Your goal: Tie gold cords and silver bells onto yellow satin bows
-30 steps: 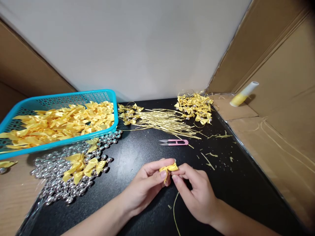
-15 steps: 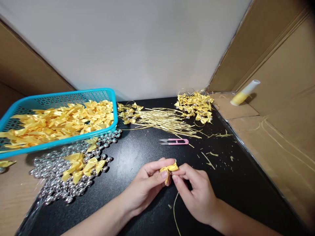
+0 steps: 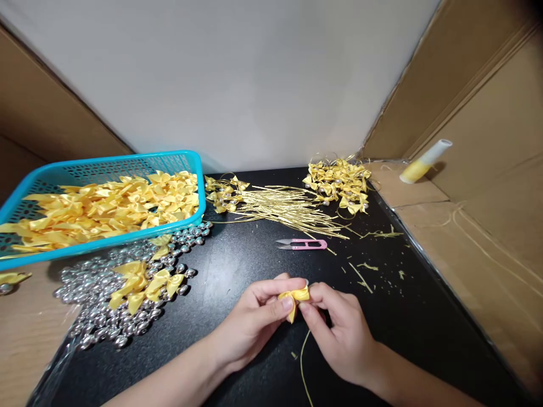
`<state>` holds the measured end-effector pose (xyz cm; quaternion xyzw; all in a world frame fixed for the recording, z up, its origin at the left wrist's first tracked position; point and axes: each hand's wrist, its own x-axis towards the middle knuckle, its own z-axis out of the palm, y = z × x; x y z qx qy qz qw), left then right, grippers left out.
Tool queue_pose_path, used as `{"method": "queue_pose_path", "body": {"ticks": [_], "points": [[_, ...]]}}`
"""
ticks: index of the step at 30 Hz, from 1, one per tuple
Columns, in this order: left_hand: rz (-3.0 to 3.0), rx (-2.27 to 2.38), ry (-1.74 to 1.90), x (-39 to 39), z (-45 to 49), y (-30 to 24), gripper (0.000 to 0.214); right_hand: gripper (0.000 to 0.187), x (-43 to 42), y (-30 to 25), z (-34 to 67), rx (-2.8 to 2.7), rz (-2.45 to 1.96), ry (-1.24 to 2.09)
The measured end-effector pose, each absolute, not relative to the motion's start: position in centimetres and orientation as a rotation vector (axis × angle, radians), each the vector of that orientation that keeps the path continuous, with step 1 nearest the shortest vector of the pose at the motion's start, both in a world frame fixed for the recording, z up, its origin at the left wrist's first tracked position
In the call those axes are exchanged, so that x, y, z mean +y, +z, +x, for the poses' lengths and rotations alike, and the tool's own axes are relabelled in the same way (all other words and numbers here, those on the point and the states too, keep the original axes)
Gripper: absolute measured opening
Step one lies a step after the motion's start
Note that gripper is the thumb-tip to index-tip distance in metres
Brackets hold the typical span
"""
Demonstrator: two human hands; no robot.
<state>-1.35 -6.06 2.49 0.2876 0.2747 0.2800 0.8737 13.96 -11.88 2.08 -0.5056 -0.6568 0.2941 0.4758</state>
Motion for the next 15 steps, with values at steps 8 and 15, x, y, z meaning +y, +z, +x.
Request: {"method": "queue_pose_path", "body": {"ticks": [8,15], "points": [[0.741,0.604,0.568,-5.89,-1.34,2.69,0.020,0.014,-12.09,1.74,13.80,-1.560,-1.288,0.749],[0.718,0.603,0.572,-5.94,-1.47,2.54,0.022,0.014,-12.10,1.75,13.72,-1.554,-1.279,0.747]]}}
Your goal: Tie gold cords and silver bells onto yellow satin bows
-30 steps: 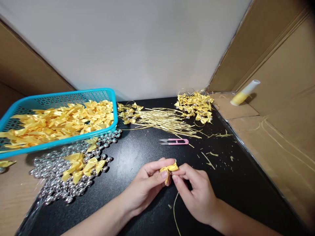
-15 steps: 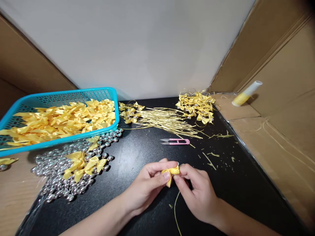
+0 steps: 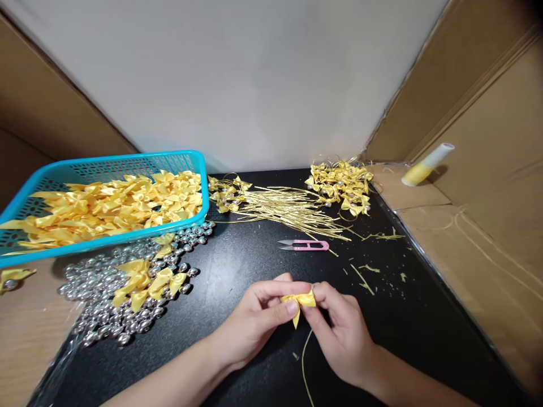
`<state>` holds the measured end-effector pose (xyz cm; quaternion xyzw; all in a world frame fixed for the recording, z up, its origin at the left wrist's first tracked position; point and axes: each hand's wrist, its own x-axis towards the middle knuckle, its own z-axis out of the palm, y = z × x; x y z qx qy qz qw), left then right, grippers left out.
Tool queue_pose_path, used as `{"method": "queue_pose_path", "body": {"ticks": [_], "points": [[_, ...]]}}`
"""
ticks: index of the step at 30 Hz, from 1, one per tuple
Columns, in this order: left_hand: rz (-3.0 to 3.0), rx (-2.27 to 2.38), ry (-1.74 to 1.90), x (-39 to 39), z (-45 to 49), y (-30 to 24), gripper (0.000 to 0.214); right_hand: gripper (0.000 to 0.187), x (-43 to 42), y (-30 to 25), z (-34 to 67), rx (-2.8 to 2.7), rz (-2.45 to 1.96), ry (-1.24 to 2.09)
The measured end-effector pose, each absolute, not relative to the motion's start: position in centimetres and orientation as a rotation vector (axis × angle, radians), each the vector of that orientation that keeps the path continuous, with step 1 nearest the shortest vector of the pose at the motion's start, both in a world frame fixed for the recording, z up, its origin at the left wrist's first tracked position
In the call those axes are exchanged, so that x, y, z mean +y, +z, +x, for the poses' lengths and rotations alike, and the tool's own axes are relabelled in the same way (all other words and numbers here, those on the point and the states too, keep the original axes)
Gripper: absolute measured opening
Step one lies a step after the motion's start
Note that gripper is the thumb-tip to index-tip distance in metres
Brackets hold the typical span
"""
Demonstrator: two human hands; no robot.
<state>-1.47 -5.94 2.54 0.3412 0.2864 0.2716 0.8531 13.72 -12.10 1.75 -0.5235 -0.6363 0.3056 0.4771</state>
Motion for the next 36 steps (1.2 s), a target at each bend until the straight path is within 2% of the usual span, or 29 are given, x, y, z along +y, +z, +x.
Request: {"method": "queue_pose_path", "body": {"ticks": [18,23,36], "points": [[0.424,0.611,0.594,-6.3,-1.2,2.1,0.029,0.011,-12.2,1.7,13.5,-1.476,-1.246,0.828],[0.406,0.665,0.606,-6.4,-1.1,2.0,0.020,0.011,-12.3,1.9,13.7,-1.478,-1.253,0.794],[0.401,0.545,0.583,-6.2,-1.0,1.7,0.016,0.015,-11.3,2.7,14.2,-1.465,-1.261,0.685]]}}
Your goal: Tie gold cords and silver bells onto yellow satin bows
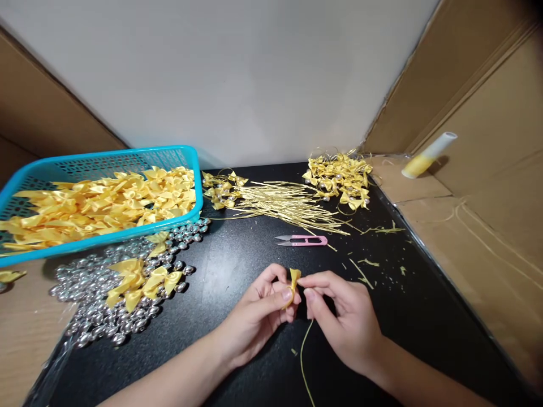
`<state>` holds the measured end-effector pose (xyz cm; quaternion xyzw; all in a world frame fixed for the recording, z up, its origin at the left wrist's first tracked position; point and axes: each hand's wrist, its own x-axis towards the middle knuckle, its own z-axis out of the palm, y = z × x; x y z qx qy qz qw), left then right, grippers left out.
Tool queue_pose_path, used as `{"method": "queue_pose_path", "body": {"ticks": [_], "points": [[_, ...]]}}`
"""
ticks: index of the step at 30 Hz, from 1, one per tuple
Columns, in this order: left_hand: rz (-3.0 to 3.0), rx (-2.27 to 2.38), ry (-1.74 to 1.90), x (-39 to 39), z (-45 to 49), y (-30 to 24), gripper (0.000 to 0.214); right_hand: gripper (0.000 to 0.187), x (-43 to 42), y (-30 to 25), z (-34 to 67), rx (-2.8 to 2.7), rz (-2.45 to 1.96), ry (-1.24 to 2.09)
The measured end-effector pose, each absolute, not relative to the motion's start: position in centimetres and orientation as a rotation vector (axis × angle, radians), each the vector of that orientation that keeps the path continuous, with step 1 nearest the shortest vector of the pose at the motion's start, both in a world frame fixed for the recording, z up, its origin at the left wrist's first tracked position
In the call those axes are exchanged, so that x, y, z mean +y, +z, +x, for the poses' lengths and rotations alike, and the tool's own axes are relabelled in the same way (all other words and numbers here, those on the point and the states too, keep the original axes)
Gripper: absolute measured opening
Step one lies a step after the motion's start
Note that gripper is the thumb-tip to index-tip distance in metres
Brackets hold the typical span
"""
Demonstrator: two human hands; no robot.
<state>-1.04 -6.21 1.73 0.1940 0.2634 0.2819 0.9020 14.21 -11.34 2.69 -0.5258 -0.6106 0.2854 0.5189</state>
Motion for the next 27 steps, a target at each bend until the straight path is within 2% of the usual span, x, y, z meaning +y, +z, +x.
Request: {"method": "queue_pose_path", "body": {"ticks": [27], "points": [[0.278,0.598,0.564,-6.22,-1.31,1.21,0.029,0.013,-11.35,2.76,14.24,-1.583,-1.368,0.582]]}}
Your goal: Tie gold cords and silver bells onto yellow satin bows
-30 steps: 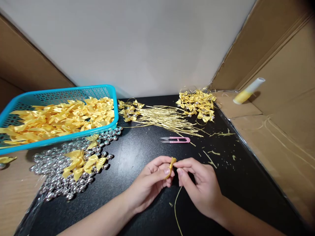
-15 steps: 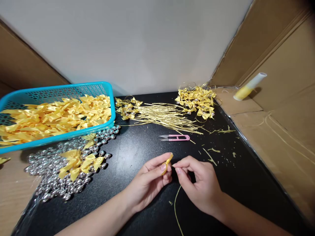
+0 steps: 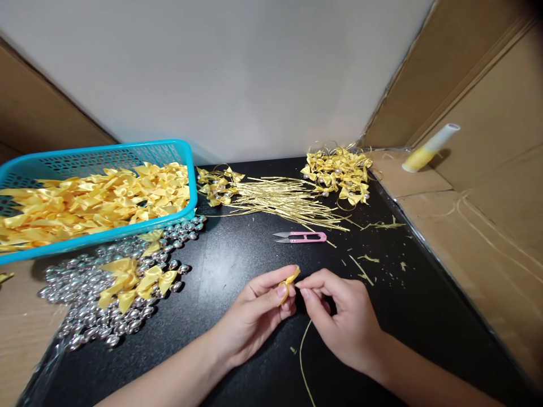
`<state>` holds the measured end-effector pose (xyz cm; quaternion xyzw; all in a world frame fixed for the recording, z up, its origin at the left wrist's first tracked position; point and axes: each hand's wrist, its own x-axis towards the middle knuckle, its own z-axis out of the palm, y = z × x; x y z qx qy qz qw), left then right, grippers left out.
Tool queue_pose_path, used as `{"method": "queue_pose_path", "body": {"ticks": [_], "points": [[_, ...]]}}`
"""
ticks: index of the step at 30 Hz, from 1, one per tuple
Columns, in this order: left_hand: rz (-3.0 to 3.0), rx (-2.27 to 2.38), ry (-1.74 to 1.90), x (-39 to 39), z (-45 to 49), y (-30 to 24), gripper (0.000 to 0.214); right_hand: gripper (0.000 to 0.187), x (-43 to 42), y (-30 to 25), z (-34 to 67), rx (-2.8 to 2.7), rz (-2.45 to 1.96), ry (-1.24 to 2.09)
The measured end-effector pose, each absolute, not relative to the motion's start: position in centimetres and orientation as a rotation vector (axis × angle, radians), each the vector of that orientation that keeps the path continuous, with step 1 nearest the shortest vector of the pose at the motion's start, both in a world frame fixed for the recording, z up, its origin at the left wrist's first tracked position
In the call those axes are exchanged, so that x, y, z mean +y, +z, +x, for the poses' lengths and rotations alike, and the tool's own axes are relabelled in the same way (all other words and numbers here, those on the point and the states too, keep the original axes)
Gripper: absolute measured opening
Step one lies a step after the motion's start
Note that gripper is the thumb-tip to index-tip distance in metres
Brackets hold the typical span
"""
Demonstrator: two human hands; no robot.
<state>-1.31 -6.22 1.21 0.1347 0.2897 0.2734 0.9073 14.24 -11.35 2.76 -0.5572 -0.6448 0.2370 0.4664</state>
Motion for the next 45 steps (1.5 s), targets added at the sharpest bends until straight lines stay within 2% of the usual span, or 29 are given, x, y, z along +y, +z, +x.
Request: {"method": "queue_pose_path", "body": {"ticks": [21,26,34,36,40,45], "points": [[0.581,0.636,0.616,-6.5,-1.2,0.8,0.026,0.012,-11.4,2.2,14.4,-1.580,-1.332,0.658],[0.852,0.630,0.711,-5.9,-1.6,1.2,0.022,0.013,-10.8,2.8,15.2,-1.663,-1.301,0.552],[1.206,0.692,0.678,-5.5,-1.9,2.1,0.021,0.017,-10.6,2.3,14.6,-1.613,-1.343,0.743],[1.246,0.748,0.705,-5.3,-1.8,2.2,0.022,0.012,-10.5,2.2,14.8,-1.547,-1.373,0.662],[1.511,0.884,0.797,-5.2,-1.7,2.6,0.024,0.016,-10.2,2.3,15.5,-1.497,-1.372,0.417],[1.871,0.854,0.925,-5.7,-1.7,2.6,0.027,0.007,-10.0,2.2,14.8,-1.509,-1.317,0.540]]}}
